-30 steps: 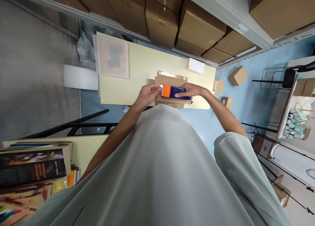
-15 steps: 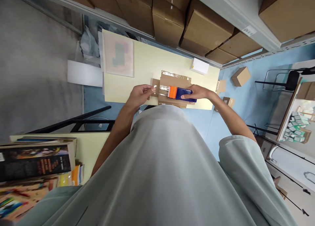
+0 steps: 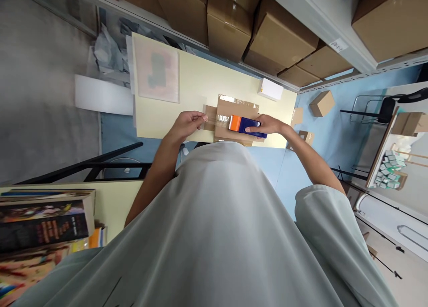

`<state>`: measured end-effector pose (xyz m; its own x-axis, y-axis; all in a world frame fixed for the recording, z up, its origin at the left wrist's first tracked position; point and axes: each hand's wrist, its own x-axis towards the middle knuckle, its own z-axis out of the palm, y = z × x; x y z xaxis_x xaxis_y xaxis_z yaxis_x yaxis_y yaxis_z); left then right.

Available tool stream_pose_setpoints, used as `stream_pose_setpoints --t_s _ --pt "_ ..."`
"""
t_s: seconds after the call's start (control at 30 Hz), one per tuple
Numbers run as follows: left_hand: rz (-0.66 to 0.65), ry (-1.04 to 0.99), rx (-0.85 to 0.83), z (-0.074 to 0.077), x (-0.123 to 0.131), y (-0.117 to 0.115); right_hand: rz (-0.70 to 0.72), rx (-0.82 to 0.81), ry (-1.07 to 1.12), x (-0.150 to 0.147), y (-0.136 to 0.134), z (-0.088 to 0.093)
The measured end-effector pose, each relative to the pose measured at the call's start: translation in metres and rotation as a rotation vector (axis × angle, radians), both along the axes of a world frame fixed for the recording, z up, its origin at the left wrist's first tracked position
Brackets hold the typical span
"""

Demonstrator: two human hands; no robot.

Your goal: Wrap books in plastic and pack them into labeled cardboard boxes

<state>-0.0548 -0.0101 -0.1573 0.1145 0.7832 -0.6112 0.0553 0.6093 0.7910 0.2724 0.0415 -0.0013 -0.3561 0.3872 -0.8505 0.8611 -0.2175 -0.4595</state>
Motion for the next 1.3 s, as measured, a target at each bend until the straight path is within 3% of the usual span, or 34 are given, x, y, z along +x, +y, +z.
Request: stream_pose_setpoints --t_s 0.3,0.47,0.63,0.8,0.97,1.1,1.2,1.3 --pt "-0.025 0.007 0.014 -0.011 -0.012 -0.003 0.002 0.018 -0.051 -0.013 0.0 0.006" --pt "-0.006 0.026 -0.02 -0.027 -0.01 -0.002 -0.001 0.052 -0.075 -0.018 0.003 0.0" --pt "-0.002 -0.041 -0.094 -0.045 0.004 0.001 -0.011 0.039 -0.085 -0.02 0.003 -0.003" --pt "-0.011 -0.157 -0.121 -0.049 0.027 0.002 -0.012 0.067 -0.086 -0.02 0.001 -0.003" --pt "0.009 0.018 -0.09 -0.052 0.032 -0.003 0.011 0.057 -0.179 -0.015 0.0 -0.006" --pt "-0.042 0.186 -0.007 -0.044 0.031 -0.019 0.012 0.04 -0.183 -0.012 -0.001 -0.01" --pt "-0.019 0.098 0.131 -0.025 0.035 -0.037 0.005 0.04 -0.161 -0.011 -0.001 -0.013" --pt "-0.182 -0.014 0.203 -0.006 0.043 -0.054 0.006 0.037 -0.153 -0.013 -0.001 -0.015"
